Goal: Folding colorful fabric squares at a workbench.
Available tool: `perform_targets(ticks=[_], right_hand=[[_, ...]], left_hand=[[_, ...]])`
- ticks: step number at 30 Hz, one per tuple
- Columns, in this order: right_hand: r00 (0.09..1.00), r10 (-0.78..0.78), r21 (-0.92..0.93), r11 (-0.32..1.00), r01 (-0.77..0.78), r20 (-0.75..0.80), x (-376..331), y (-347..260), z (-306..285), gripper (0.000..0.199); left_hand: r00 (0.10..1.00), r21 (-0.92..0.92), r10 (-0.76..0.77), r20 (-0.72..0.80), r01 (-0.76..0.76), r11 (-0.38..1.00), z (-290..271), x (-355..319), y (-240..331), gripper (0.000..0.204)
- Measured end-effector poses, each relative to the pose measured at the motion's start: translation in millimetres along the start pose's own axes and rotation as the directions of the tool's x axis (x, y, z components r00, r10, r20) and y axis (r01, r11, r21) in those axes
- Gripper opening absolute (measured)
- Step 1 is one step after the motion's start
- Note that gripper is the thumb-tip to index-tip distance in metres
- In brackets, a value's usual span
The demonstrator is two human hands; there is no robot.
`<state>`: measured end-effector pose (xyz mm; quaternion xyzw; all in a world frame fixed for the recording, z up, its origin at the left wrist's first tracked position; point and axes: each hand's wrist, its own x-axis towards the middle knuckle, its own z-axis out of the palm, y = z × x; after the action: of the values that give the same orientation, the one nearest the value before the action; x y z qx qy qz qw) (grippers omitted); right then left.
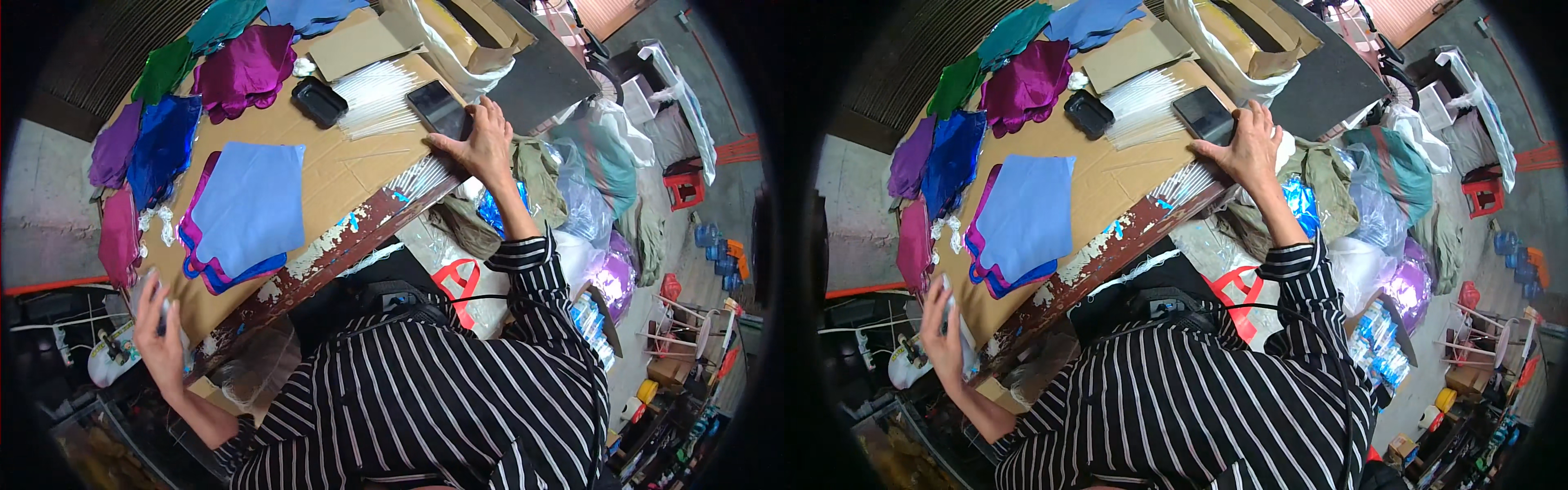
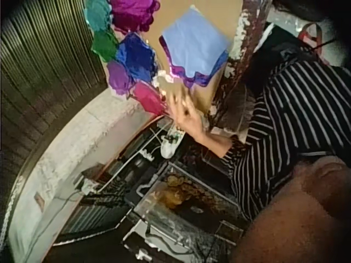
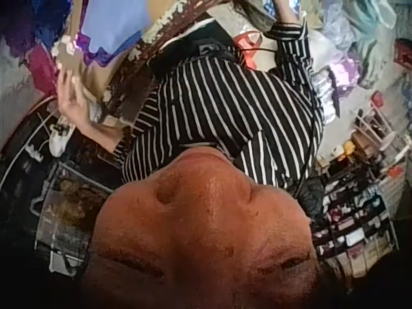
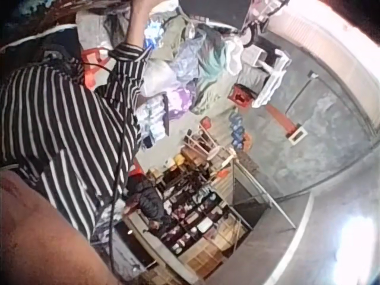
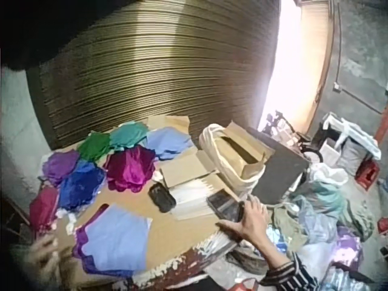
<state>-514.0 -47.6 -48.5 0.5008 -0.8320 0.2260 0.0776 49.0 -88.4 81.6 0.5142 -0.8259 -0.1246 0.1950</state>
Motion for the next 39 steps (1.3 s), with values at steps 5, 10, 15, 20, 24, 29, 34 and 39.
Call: perform_targets(ticks=[5, 10, 15, 20, 24, 29, 34, 39], right_hand=[[0.998, -0.028, -0.039, 0.999, 0.025, -0.057, 7, 0, 11, 0.093], [0.996, -0.027, 0.004, 1.0, 0.027, -0.091, 6, -2, 14, 0.087], [0.993, 0.013, 0.028, 1.0, -0.01, -0.118, 3, -5, 14, 0.083], [0.998, 0.004, 0.144, 0.99, 0.005, -0.059, 12, -8, 3, 0.066], [0.998, -0.063, 0.47, 0.88, 0.07, -0.031, 60, 18, 3, 0.041], [0.911, -0.204, 0.547, 0.836, -0.028, 0.358, 148, 17, 25, 0.036], [0.816, -0.386, 0.476, 0.865, 0.158, 0.431, 176, 11, 35, 0.037], [0.786, -0.404, 0.433, 0.88, 0.196, 0.467, 172, 8, 42, 0.037]], left_hand=[[0.97, -0.142, -0.238, -0.044, 0.23, 0.963, 20, -44, 14, 0.029], [0.944, -0.172, -0.329, -0.033, 0.319, 0.932, 30, -53, 20, 0.029], [0.954, -0.157, -0.301, -0.002, 0.297, 0.942, 40, -39, 31, 0.028], [0.984, -0.159, -0.153, 0.094, 0.167, 0.973, 69, 4, 58, 0.028], [0.956, -0.259, 0.252, 0.152, -0.208, 0.943, 123, 67, 122, 0.032], [0.82, -0.182, 0.573, 0.021, -0.56, 0.808, 210, 138, 181, 0.024], [0.751, -0.142, 0.659, -0.034, -0.656, 0.741, 257, 186, 188, 0.024], [0.715, -0.084, 0.696, -0.069, -0.699, 0.71, 277, 207, 190, 0.027]])
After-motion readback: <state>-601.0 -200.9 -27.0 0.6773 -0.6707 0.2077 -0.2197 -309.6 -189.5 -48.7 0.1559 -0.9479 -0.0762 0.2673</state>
